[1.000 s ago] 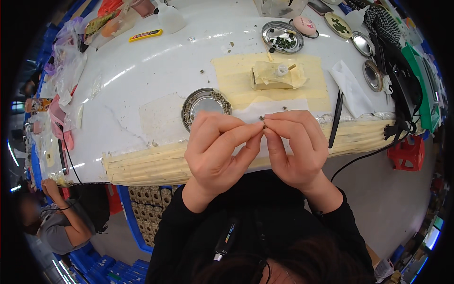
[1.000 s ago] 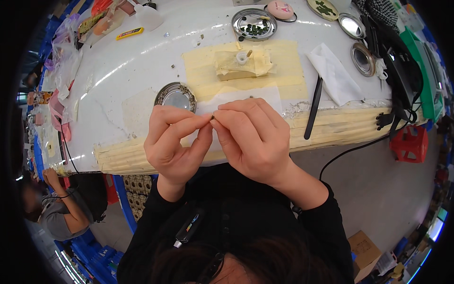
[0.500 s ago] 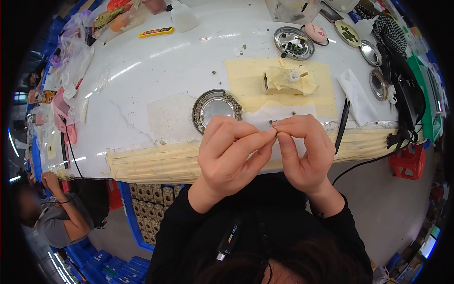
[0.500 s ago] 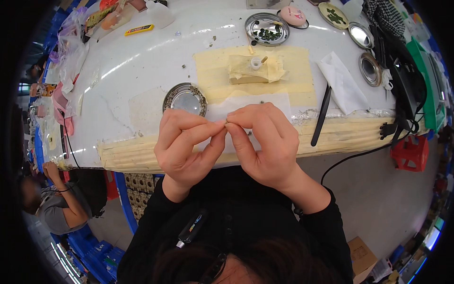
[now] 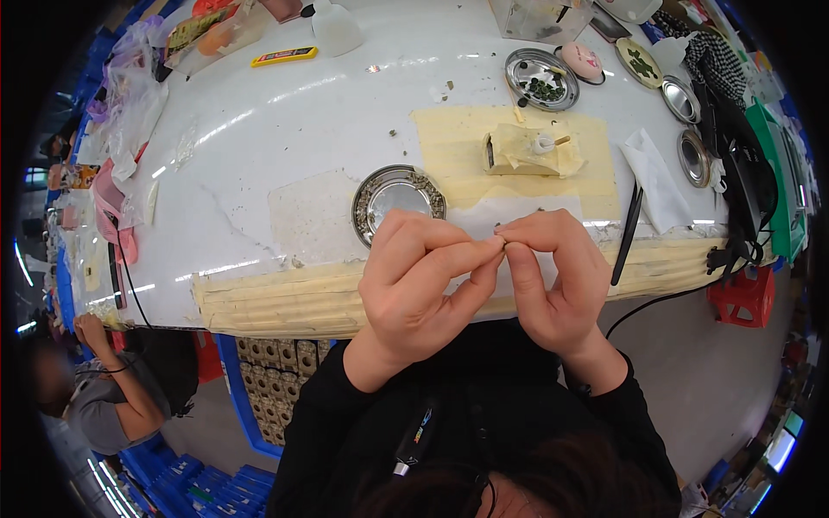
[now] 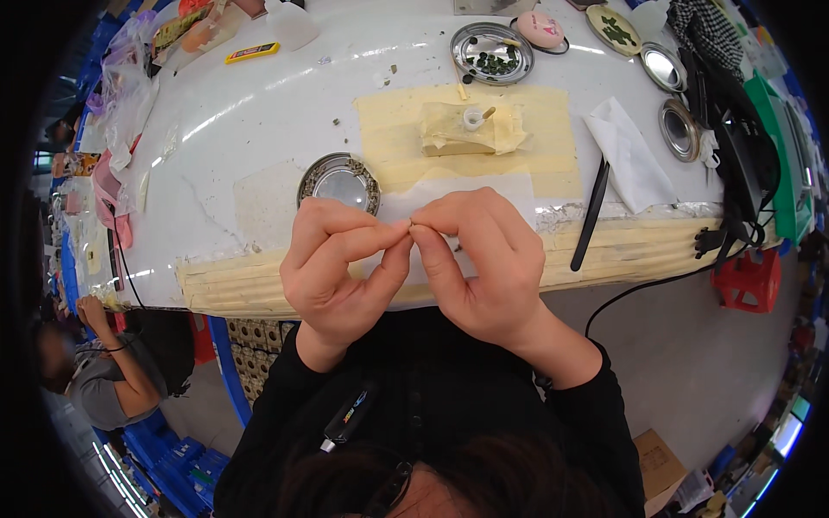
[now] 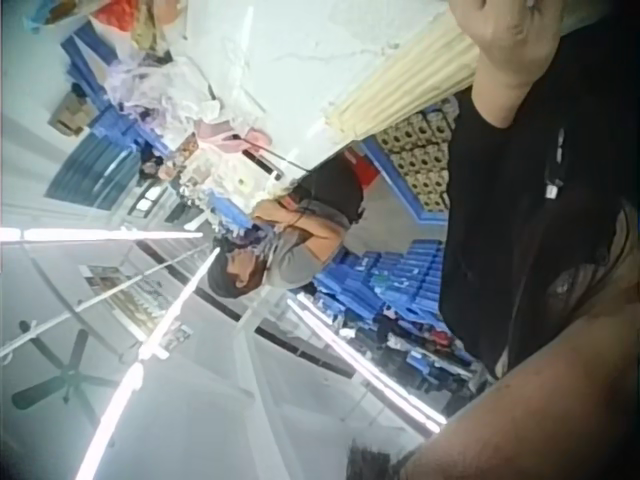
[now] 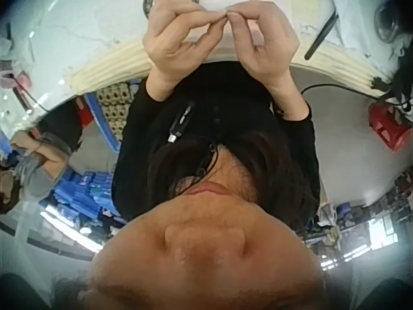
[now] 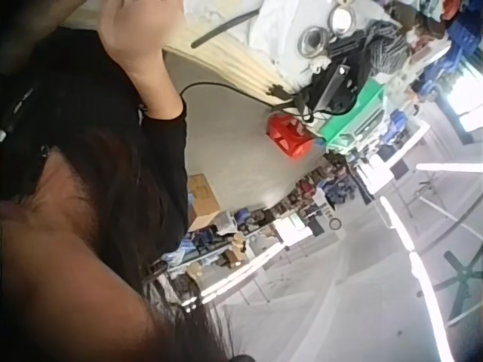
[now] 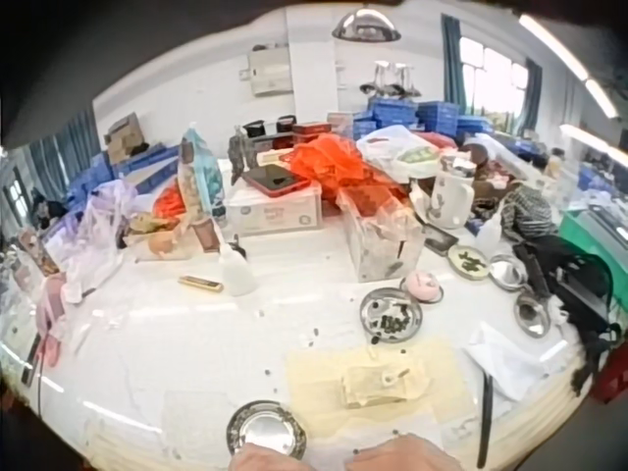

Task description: Assembling or inspecting tiny mechanical components at a workbench.

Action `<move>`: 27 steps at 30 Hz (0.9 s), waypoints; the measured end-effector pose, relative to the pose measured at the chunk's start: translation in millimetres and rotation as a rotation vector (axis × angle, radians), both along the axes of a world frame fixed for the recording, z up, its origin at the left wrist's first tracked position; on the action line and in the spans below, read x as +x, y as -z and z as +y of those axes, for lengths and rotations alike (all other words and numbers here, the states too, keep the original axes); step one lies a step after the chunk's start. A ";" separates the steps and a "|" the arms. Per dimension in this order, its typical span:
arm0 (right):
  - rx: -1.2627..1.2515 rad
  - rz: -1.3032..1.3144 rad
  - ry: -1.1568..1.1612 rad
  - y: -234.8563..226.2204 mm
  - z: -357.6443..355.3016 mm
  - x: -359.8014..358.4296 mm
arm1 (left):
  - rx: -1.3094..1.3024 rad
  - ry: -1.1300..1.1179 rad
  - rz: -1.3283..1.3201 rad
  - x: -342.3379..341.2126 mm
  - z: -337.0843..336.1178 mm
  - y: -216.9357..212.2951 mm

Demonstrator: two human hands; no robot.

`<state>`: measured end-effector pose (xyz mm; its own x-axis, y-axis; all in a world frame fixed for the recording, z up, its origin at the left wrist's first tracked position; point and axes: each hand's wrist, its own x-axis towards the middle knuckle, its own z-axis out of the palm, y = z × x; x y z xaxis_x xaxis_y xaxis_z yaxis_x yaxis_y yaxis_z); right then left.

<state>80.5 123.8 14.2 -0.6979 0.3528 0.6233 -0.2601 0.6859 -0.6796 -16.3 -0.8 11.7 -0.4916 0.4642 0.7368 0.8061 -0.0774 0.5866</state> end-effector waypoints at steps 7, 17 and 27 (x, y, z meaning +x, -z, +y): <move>-0.714 -0.202 -0.276 -2.6 0.6 8.4 | -0.016 0.136 -0.128 -3.9 -4.7 -1.6; 0.063 0.073 0.052 -3.7 -0.8 2.6 | -0.035 -0.001 -0.083 2.0 -1.3 0.0; -0.771 -0.164 -0.215 -1.3 -1.4 11.6 | -0.017 0.124 -0.203 -0.2 -2.6 0.6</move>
<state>92.1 122.3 15.5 -0.8605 0.4886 0.1442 -0.1890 -0.0435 -0.9810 -16.5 -3.4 11.2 -0.5672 0.5416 0.6205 0.6566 -0.1573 0.7376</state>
